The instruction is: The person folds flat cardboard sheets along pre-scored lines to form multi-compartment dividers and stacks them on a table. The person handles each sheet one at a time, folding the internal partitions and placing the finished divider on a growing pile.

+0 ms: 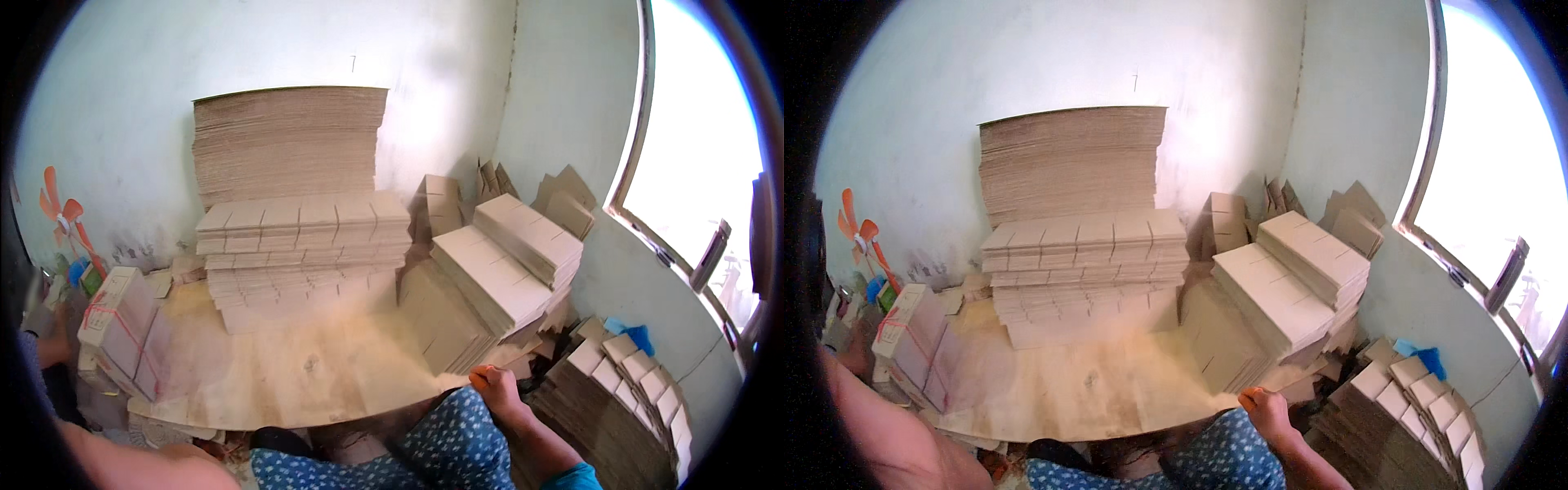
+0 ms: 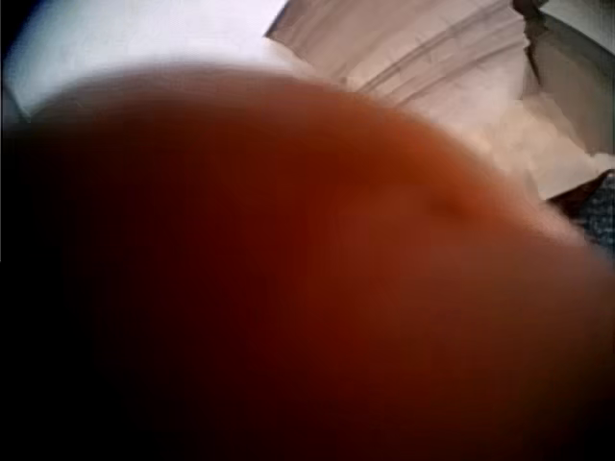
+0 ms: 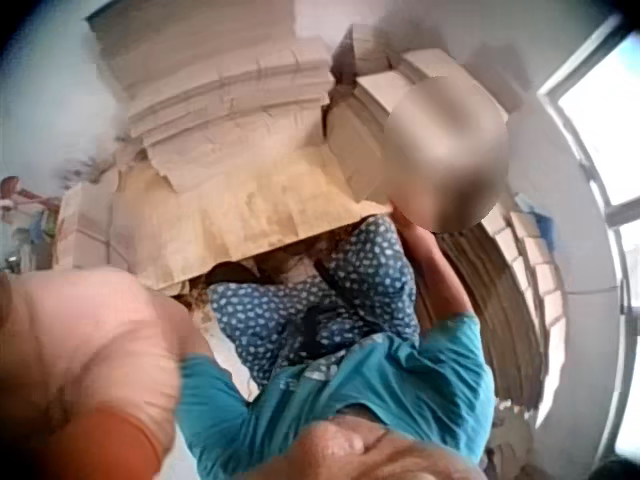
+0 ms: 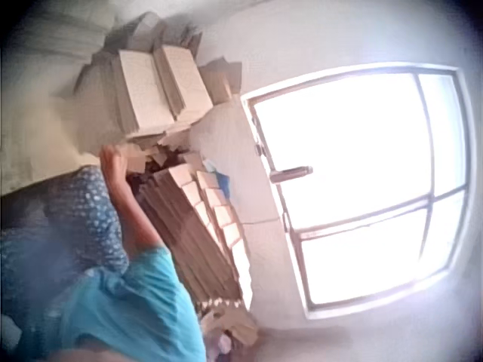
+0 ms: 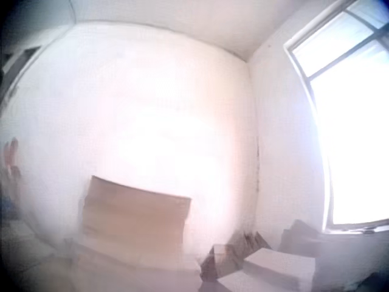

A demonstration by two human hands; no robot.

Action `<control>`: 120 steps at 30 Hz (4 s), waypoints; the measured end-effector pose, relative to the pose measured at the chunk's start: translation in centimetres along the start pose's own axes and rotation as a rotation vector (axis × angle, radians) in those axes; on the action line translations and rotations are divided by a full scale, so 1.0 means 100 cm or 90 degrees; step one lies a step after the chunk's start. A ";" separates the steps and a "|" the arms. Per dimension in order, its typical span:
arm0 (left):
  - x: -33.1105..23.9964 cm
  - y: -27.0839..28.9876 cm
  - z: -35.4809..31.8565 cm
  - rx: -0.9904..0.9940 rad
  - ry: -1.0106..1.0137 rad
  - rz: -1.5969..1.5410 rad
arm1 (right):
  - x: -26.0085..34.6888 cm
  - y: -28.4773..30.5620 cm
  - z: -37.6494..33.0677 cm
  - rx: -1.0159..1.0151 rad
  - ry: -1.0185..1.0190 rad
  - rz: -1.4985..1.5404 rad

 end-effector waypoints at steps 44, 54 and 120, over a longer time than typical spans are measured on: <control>0.409 -0.240 -0.073 0.368 0.174 0.496 | 0.014 -0.033 0.115 -0.316 0.024 0.145; 0.417 -0.243 -0.066 0.356 -0.035 0.508 | -0.009 -0.055 0.118 -0.331 -0.009 0.096; 0.144 -0.223 -0.161 0.618 -0.248 0.348 | 0.071 -0.089 0.133 -0.202 -0.043 0.142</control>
Point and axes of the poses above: each hand's wrist, its own z-axis towards the middle knuckle, its own y-axis out of the back of the hand, x = y × z, the point moved 2 cm from there along z, towards the middle knuckle, and after that the axes turned 7 degrees about -y, right-handed, at the moved point
